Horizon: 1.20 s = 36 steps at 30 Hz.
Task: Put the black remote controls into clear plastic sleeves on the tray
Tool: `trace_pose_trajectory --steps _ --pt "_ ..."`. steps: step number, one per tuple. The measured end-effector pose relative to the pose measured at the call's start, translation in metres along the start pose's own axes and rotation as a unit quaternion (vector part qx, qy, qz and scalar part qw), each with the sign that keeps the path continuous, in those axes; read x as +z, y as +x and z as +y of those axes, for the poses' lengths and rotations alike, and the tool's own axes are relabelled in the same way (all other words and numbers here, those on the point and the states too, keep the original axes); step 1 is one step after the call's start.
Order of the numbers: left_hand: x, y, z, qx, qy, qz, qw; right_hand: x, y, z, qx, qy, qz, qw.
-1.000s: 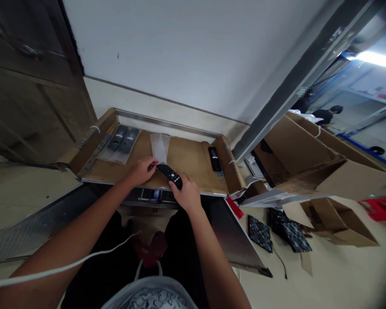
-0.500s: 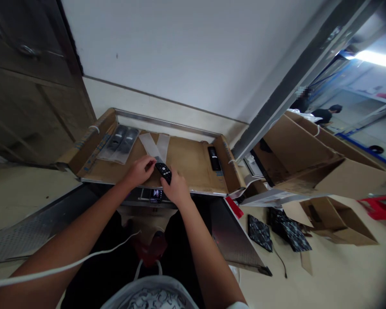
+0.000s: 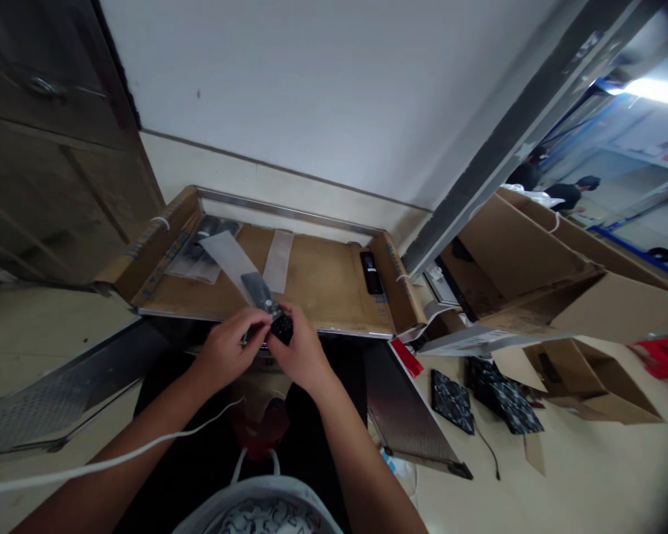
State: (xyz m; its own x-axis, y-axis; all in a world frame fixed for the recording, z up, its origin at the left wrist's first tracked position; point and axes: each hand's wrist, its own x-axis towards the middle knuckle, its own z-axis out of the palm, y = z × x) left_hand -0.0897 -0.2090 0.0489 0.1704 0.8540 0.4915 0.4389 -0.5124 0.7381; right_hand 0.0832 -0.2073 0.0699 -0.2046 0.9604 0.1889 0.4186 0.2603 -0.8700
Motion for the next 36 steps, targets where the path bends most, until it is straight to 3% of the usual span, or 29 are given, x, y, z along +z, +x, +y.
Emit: trace_pose_trajectory --steps 2,3,5,7,9,11,14,16,19,21,30,36 --pt "-0.003 -0.033 -0.001 -0.097 -0.061 0.006 0.993 0.004 -0.029 -0.005 0.015 0.042 -0.017 0.999" --pt "-0.005 -0.050 -0.005 -0.160 -0.102 0.048 0.981 0.007 -0.045 -0.006 0.034 0.060 -0.031 0.997" --pt "-0.008 -0.079 -0.015 -0.293 -0.191 0.137 0.927 0.017 -0.076 -0.006 0.083 0.087 -0.055 0.991" --pt "-0.010 -0.096 -0.023 -0.388 -0.305 0.142 0.858 0.029 -0.102 -0.003 0.134 0.093 -0.063 0.985" --pt "-0.008 -0.102 -0.021 -0.442 -0.403 0.097 0.795 0.043 -0.119 0.000 0.161 0.086 -0.059 0.981" --pt "-0.004 -0.097 -0.010 -0.483 -0.441 0.090 0.751 0.056 -0.126 0.002 0.174 0.085 -0.048 0.980" --pt "0.003 -0.083 0.011 -0.537 -0.432 0.176 0.703 0.070 -0.125 0.005 0.213 0.131 -0.022 0.968" --pt "0.005 -0.075 0.020 -0.548 -0.439 0.220 0.677 0.075 -0.122 0.008 0.277 0.241 -0.024 0.930" --pt "0.006 -0.073 0.026 -0.528 -0.462 0.220 0.678 0.076 -0.120 0.012 0.359 0.430 -0.054 0.827" --pt "0.008 -0.078 0.026 -0.506 -0.469 0.198 0.696 0.074 -0.119 0.013 0.367 0.488 -0.058 0.789" --pt "0.016 -0.096 0.026 -0.491 -0.426 0.130 0.749 0.075 -0.116 0.016 0.386 0.515 -0.002 0.765" --pt "0.009 -0.096 0.027 -0.486 -0.434 0.116 0.749 0.077 -0.114 0.022 0.372 0.528 0.014 0.763"
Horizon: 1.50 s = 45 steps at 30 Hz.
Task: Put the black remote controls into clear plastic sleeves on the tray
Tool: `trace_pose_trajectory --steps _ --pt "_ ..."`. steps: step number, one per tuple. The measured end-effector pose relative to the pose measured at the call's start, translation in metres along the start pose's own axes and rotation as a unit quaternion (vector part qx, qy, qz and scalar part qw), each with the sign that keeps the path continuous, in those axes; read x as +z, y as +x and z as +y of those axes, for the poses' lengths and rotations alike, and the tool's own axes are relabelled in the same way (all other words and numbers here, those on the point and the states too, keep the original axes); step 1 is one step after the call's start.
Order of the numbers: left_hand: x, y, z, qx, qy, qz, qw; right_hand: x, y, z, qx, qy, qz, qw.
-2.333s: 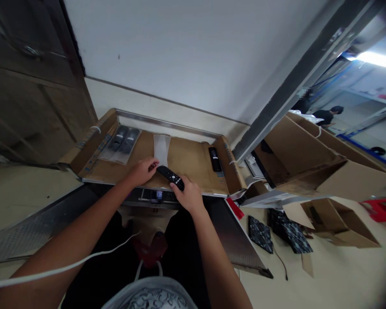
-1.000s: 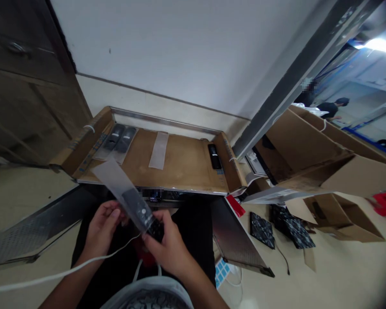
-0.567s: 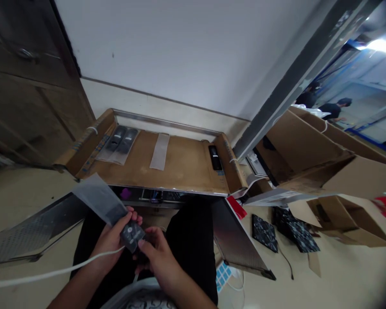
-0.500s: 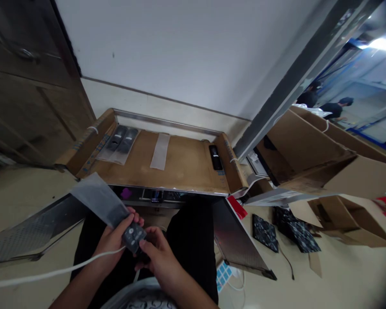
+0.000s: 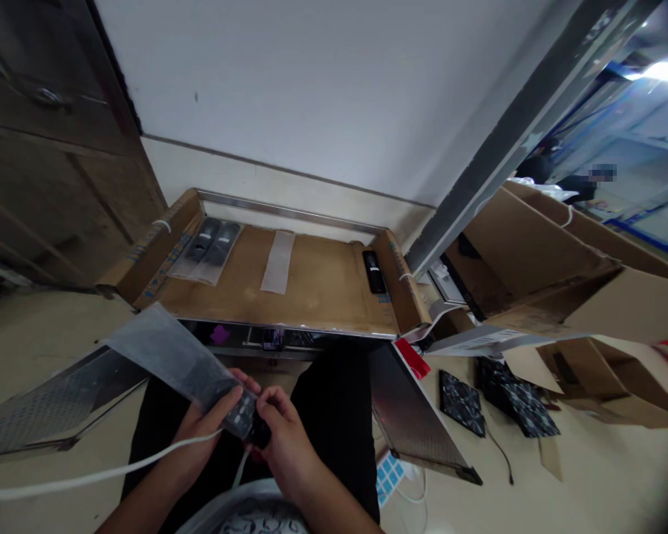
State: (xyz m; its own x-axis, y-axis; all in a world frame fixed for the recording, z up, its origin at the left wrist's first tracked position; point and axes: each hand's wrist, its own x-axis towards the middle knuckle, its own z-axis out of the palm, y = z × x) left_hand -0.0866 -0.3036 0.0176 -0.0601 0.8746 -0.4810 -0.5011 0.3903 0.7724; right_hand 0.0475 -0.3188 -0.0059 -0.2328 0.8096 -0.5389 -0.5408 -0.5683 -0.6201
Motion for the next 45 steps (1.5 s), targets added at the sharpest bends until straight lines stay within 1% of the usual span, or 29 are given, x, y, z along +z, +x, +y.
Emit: trace_pose_trajectory --steps 3,5,7,9,10,12,15,19,20,24,28,30,32,35,39,40,45 --pt "-0.002 0.001 0.007 0.001 -0.025 0.002 1.000 -0.003 0.001 -0.001 -0.010 -0.025 0.033 0.999" --pt "-0.002 0.003 0.011 0.008 -0.046 0.019 0.999 -0.004 0.002 -0.005 -0.051 -0.051 0.055 0.996" --pt "-0.003 0.004 0.013 0.013 -0.052 0.030 0.998 -0.006 0.003 -0.011 -0.109 -0.088 0.070 0.988" --pt "-0.004 0.005 0.011 0.017 -0.035 0.032 0.999 -0.009 0.004 -0.016 -0.151 -0.121 0.091 0.977" --pt "-0.004 0.005 0.009 0.021 -0.020 0.031 0.999 -0.010 0.005 -0.018 -0.157 -0.124 0.103 0.974" --pt "-0.003 0.005 0.005 0.031 0.012 0.027 0.999 -0.014 0.008 -0.019 -0.138 -0.098 0.122 0.978" --pt "0.000 0.005 -0.003 0.041 0.045 0.034 0.998 -0.019 0.012 -0.013 -0.090 -0.041 0.136 0.986" --pt "0.001 0.007 -0.010 0.021 0.049 0.038 0.998 -0.020 0.015 -0.008 -0.083 0.006 0.150 0.985" --pt "0.000 0.008 -0.011 0.016 0.046 0.048 0.998 -0.020 0.015 -0.007 -0.082 0.017 0.149 0.985" --pt "-0.007 0.010 -0.017 -0.005 0.055 0.114 0.992 -0.022 0.017 -0.006 -0.049 0.044 0.158 0.985" --pt "-0.015 0.011 -0.019 -0.007 0.066 0.141 0.988 -0.031 0.018 -0.003 -0.027 0.029 0.162 0.986" --pt "-0.016 0.010 -0.017 -0.007 0.067 0.164 0.984 -0.036 0.018 -0.001 -0.019 -0.005 0.148 0.989" --pt "-0.016 0.008 -0.015 -0.011 0.061 0.174 0.983 -0.038 0.018 0.000 -0.013 -0.044 0.139 0.989" --pt "-0.013 0.006 -0.013 -0.013 0.065 0.166 0.984 -0.039 0.018 0.000 -0.013 -0.087 0.148 0.985" --pt "-0.011 0.004 -0.012 -0.011 0.077 0.176 0.981 -0.039 0.021 0.001 -0.028 -0.112 0.153 0.981" --pt "-0.011 0.004 -0.012 -0.008 0.076 0.169 0.983 -0.039 0.021 0.001 -0.032 -0.114 0.153 0.981" --pt "-0.015 0.008 -0.017 0.006 0.050 0.094 0.994 -0.040 0.021 0.002 -0.045 -0.107 0.155 0.981"
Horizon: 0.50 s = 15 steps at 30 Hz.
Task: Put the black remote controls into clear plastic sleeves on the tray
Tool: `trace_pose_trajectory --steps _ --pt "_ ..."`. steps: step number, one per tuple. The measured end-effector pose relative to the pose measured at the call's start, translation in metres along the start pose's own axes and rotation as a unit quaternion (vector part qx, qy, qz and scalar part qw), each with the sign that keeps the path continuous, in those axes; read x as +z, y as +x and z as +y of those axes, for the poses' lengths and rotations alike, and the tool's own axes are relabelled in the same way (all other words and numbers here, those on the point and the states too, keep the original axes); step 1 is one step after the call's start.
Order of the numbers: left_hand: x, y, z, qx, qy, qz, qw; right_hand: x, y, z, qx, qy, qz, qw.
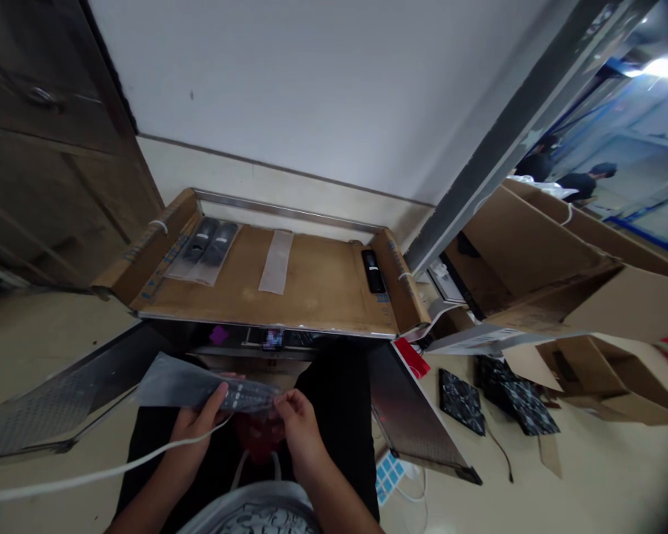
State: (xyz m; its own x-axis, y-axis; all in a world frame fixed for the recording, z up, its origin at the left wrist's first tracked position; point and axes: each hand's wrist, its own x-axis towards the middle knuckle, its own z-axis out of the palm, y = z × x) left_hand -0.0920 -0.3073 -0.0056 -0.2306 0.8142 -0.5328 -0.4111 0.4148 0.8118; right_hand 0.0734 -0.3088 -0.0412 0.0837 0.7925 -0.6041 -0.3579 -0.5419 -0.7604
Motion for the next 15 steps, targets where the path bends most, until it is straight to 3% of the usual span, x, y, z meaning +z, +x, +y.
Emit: trace_pose_trajectory --steps 3,7,15 --pt "-0.004 0.008 -0.005 -0.003 -0.034 -0.014 0.999 0.000 -0.004 -0.002 0.007 0.017 -0.022 1.000" --pt "-0.004 0.018 -0.002 -0.018 -0.092 0.011 0.996 0.001 -0.013 -0.007 0.043 0.058 -0.077 0.994" --pt "0.001 0.024 0.014 -0.069 -0.142 0.015 0.987 -0.004 -0.025 -0.012 0.088 0.127 -0.245 0.957"
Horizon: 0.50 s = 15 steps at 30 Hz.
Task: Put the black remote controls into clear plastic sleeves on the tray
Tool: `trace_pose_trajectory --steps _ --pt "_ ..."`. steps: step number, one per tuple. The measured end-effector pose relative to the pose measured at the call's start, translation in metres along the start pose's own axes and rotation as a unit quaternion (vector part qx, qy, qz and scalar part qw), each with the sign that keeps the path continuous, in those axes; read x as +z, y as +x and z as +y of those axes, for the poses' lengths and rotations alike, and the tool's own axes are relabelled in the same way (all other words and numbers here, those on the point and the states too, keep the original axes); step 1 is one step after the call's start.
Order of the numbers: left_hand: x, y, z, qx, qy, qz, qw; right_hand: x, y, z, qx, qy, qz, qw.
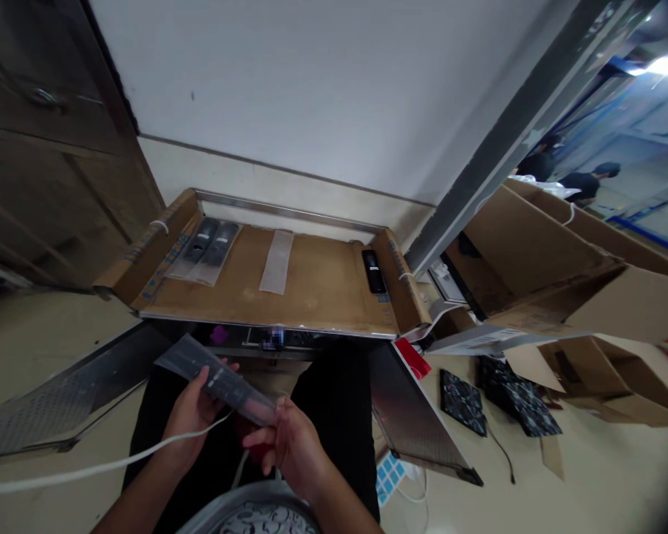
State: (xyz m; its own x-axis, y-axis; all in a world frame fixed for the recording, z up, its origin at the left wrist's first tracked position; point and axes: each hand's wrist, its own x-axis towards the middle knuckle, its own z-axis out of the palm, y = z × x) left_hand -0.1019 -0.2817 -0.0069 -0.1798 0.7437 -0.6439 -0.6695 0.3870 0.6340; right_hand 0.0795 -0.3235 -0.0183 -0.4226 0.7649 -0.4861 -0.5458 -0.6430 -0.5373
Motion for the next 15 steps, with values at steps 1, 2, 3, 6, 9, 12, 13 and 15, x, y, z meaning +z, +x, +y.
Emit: trace_pose_trajectory --steps 1,2,3,6,9,12,13,15 --pt "0.001 0.001 0.000 -0.003 -0.007 -0.003 1.000 0.000 -0.001 -0.001 -0.002 0.002 -0.010 1.000" --pt "0.002 0.002 0.001 -0.004 -0.015 -0.006 1.000 0.001 -0.002 -0.001 -0.004 0.002 -0.017 1.000" --pt "0.003 0.003 0.001 -0.006 -0.022 -0.010 1.000 0.002 -0.003 -0.002 -0.007 0.000 -0.022 1.000" --pt "0.008 0.005 0.000 -0.003 -0.024 -0.010 1.000 0.007 -0.006 -0.002 -0.011 -0.014 -0.027 0.999" --pt "0.014 0.007 -0.001 0.019 -0.014 -0.010 1.000 0.006 -0.007 0.001 -0.005 -0.036 -0.021 0.999" --pt "0.020 0.005 0.001 0.023 -0.008 -0.008 1.000 -0.008 -0.007 0.001 -0.027 -0.096 0.054 0.994" --pt "0.022 0.003 0.002 0.021 -0.006 -0.009 1.000 -0.014 -0.006 -0.001 -0.056 -0.122 0.104 0.985" --pt "0.025 -0.003 0.004 0.019 0.001 -0.017 1.000 -0.023 -0.003 -0.007 -0.126 -0.166 0.195 0.958"
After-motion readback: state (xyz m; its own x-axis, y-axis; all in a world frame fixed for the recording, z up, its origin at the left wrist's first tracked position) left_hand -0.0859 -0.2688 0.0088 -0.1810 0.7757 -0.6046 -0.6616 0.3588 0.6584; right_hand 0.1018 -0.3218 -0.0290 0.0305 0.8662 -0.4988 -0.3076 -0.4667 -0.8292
